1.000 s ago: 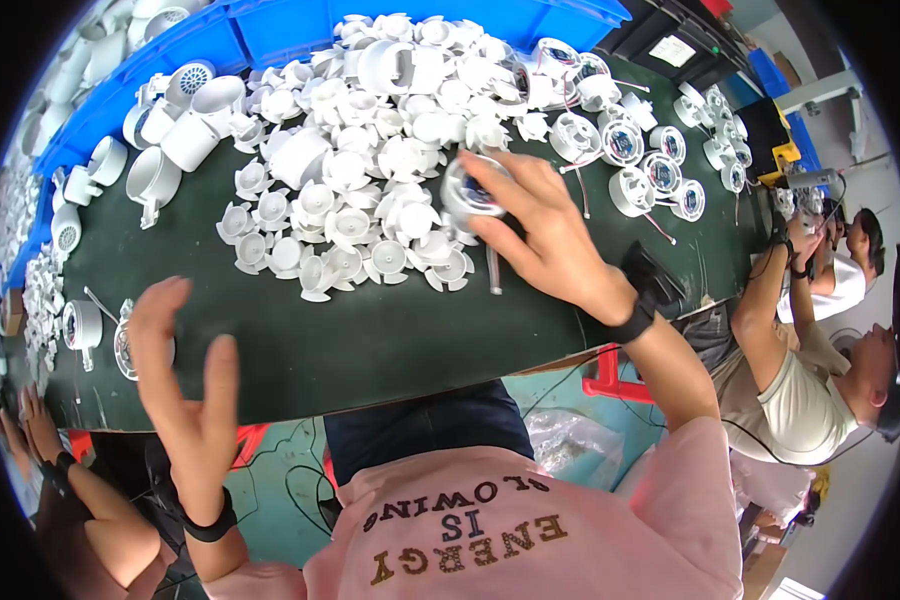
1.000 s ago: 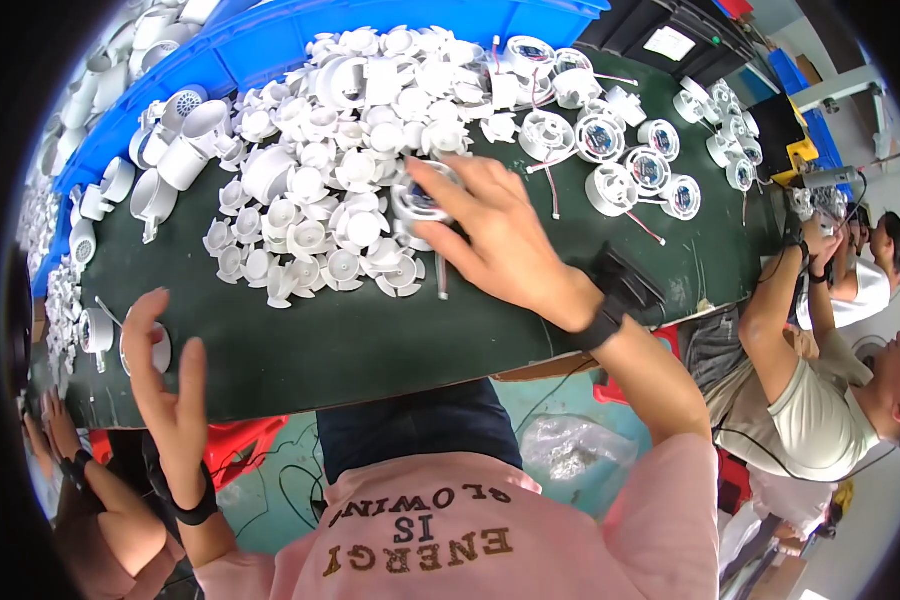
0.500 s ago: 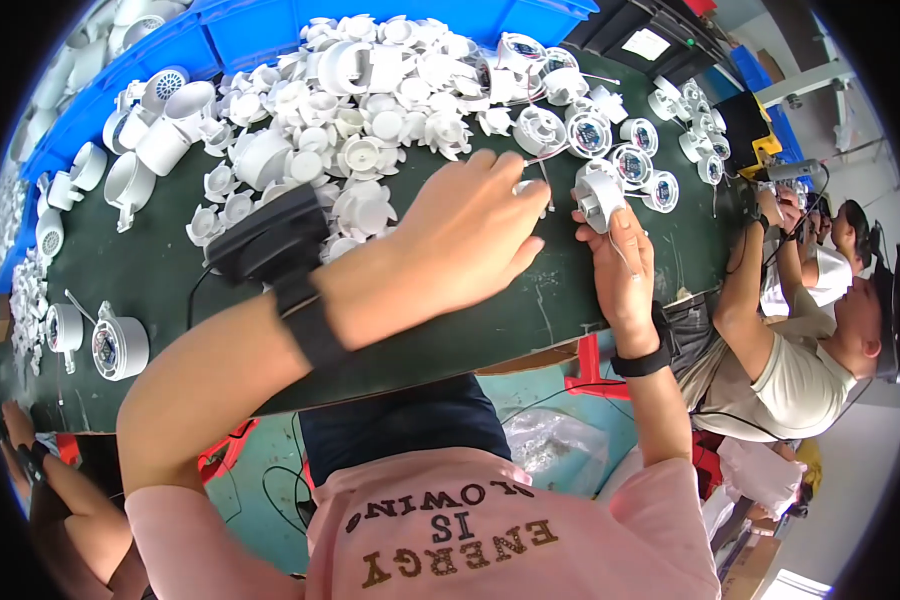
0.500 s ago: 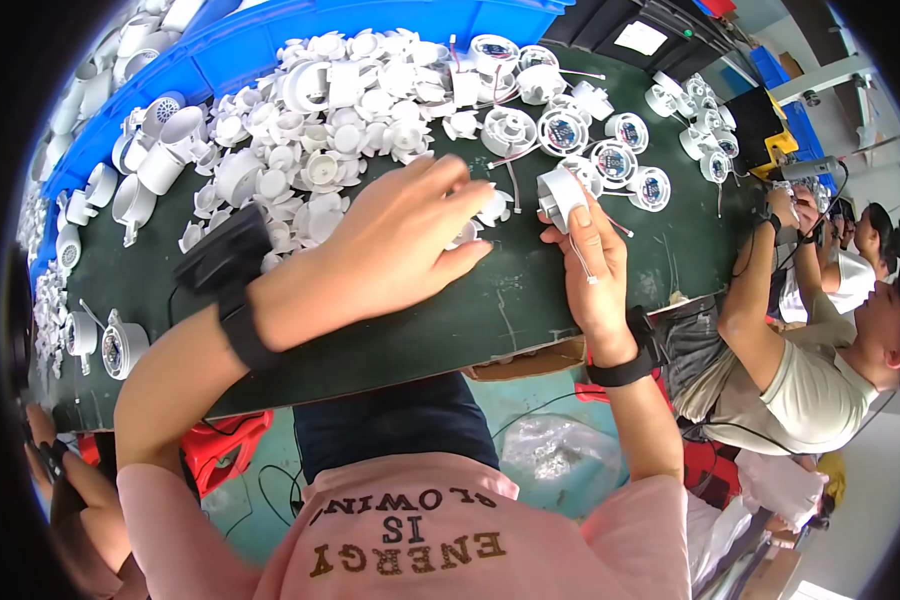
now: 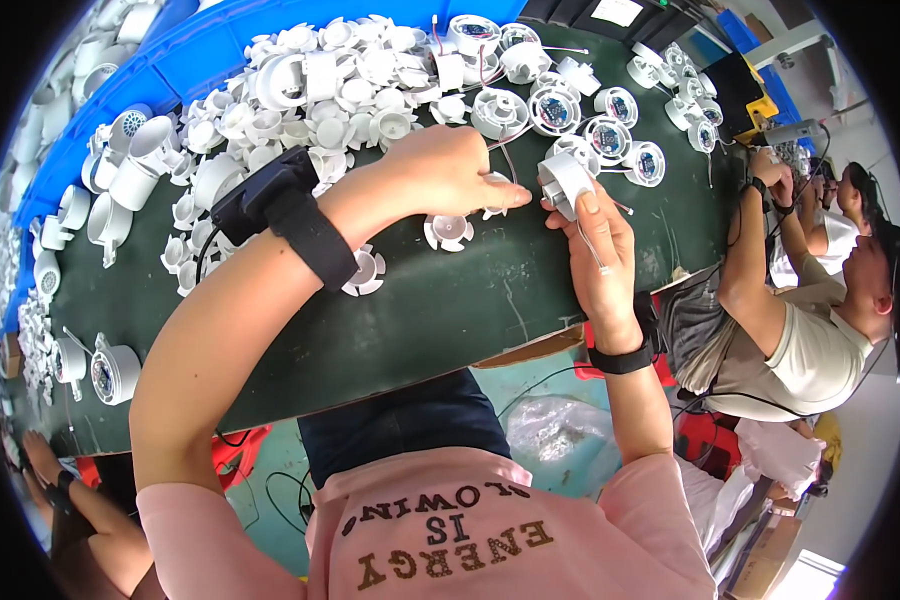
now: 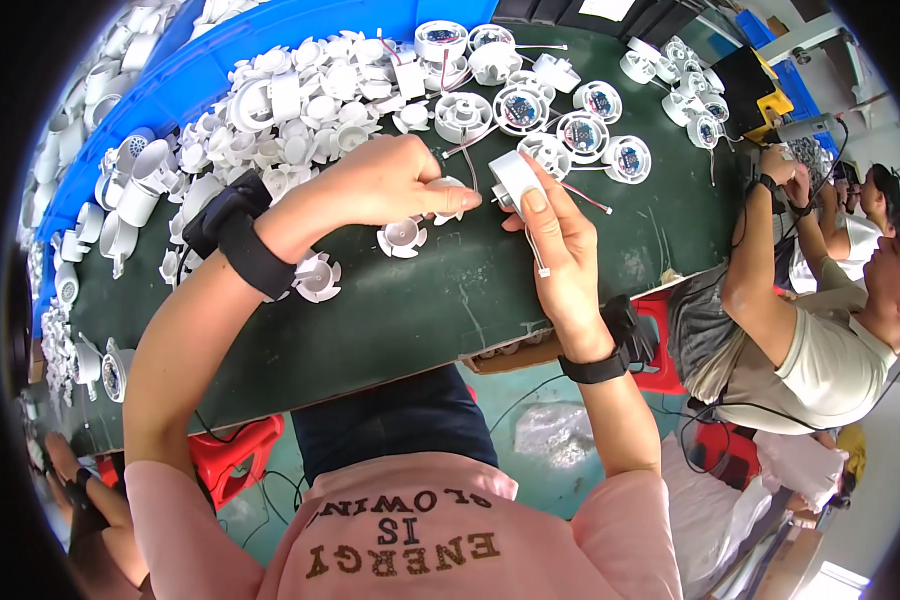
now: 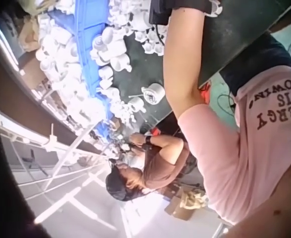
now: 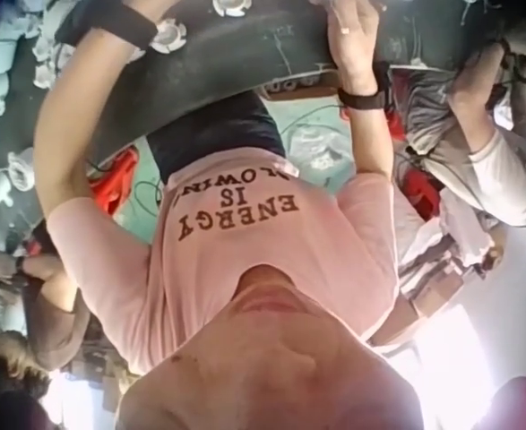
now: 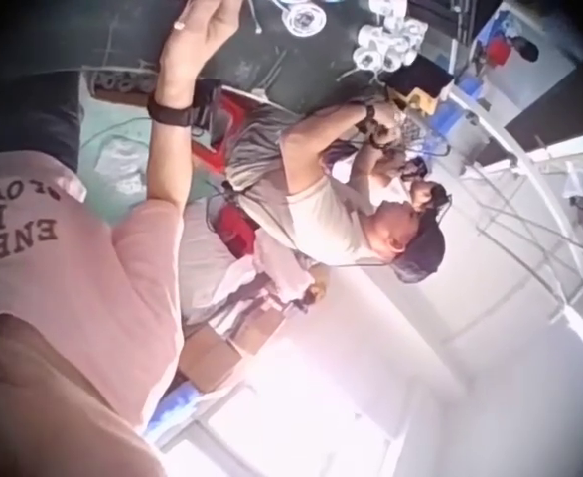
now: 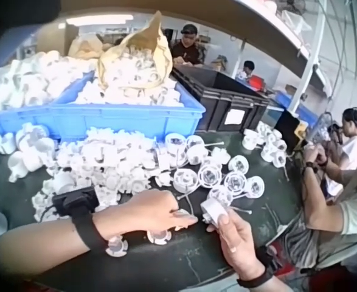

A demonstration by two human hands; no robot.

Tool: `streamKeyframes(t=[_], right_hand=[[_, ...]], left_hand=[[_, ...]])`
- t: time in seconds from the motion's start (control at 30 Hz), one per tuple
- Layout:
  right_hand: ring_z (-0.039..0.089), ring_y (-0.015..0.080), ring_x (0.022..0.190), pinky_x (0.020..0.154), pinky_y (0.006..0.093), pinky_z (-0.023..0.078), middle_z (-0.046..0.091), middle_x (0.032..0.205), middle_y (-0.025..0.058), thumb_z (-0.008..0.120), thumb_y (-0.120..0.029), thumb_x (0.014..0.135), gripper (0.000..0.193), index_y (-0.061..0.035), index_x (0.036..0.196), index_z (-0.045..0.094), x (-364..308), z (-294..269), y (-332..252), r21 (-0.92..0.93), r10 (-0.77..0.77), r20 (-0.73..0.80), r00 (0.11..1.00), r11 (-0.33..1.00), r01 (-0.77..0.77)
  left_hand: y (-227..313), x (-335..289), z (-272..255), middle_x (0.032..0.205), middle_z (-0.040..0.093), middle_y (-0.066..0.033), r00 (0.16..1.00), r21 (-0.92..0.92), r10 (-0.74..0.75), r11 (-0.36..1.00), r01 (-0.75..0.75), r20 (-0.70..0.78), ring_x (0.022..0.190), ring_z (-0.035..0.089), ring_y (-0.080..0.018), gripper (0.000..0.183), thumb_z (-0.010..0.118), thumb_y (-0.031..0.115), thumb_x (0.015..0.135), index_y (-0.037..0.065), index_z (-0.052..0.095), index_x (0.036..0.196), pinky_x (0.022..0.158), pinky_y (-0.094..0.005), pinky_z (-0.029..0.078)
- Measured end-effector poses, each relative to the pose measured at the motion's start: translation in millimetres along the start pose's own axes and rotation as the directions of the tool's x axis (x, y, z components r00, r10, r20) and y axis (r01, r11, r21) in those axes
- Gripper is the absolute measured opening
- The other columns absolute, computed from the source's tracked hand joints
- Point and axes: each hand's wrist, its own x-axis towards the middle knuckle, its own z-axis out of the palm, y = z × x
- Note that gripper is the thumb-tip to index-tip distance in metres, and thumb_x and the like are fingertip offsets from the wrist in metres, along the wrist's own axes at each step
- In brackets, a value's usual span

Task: The person picks up a white plastic housing and a fan blade, inserts the fan blade into the housing, and presses the components together. They then place the assembled unit onto the table and repeat the process with another set of parts.

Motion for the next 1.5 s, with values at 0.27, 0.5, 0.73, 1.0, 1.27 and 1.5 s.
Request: streamKeyframes(t=[0.27,0.5,0.73,1.0,1.27,1.5], right_hand=[[0.053,0.0106,0.094,0.081,0.0239,0.043,0.058,0.115,0.0060,0.052,-0.029,0.098,0.048,-0.0012,0.137,0.045,4,3,-13,-0.372,0.131,0.096,0.987,0.924,-0.086],[0.052,0.0104,0.095,0.086,0.0242,0.042,0.058,0.112,0.0063,0.054,-0.023,0.097,0.044,-0.0026,0.135,0.048,28,16,5,-0.611,-0.092,0.246,0.965,0.758,0.228],[0.051,0.0183,0.111,0.097,0.0296,0.037,0.056,0.124,0.0129,0.054,-0.022,0.097,0.044,-0.0037,0.136,0.047,26,22,9,-0.698,-0.143,0.295,0.945,0.642,0.315],[0.054,0.0306,0.103,0.092,0.0369,0.041,0.056,0.118,0.0207,0.061,-0.018,0.091,0.047,0.0007,0.132,0.048,26,28,10,-0.752,-0.197,0.313,0.929,0.546,0.369],[0.055,0.0323,0.104,0.091,0.0365,0.043,0.054,0.120,0.0205,0.062,-0.009,0.087,0.046,-0.0013,0.132,0.050,30,28,-1,-0.796,-0.231,0.452,0.862,0.331,0.506],[0.055,0.0158,0.105,0.090,0.0289,0.045,0.056,0.112,0.0076,0.077,-0.009,0.074,0.053,0.0007,0.119,0.050,-17,81,-59,-0.356,0.070,0.488,0.870,0.926,0.125]], left_hand=[[28,-101,-7,0.078,0.056,-0.0137,0.837,0.273,0.278,0.948,-0.162,-0.471,0.071,0.057,-0.0328,0.027,0.067,0.021,0.081,0.001,0.057,0.096,0.062,-0.0393,0.044],[39,-204,27,0.073,0.052,-0.0098,0.901,-0.094,0.214,0.959,-0.266,-0.377,0.061,0.050,-0.0272,0.027,0.069,0.015,0.077,0.000,0.057,0.096,0.052,-0.0365,0.040],[27,-226,54,0.079,0.061,-0.0123,0.914,-0.384,0.004,0.907,-0.174,-0.406,0.068,0.058,-0.0260,0.025,0.070,0.005,0.074,-0.002,0.060,0.096,0.060,-0.0332,0.047],[15,-218,53,0.078,0.061,-0.0118,0.906,-0.429,-0.016,0.884,-0.184,-0.422,0.067,0.058,-0.0254,0.023,0.070,0.004,0.073,-0.001,0.061,0.094,0.059,-0.0330,0.047],[33,-193,47,0.079,0.061,-0.0114,0.884,-0.343,0.087,0.901,-0.267,-0.460,0.070,0.058,-0.0270,0.029,0.070,0.006,0.074,-0.001,0.060,0.100,0.062,-0.0339,0.047],[30,-194,42,0.117,0.050,-0.0186,0.782,-0.403,-0.160,0.906,-0.126,-0.603,0.092,0.057,-0.0297,0.077,0.077,0.008,0.067,0.000,0.037,0.133,0.074,-0.0348,0.049]])
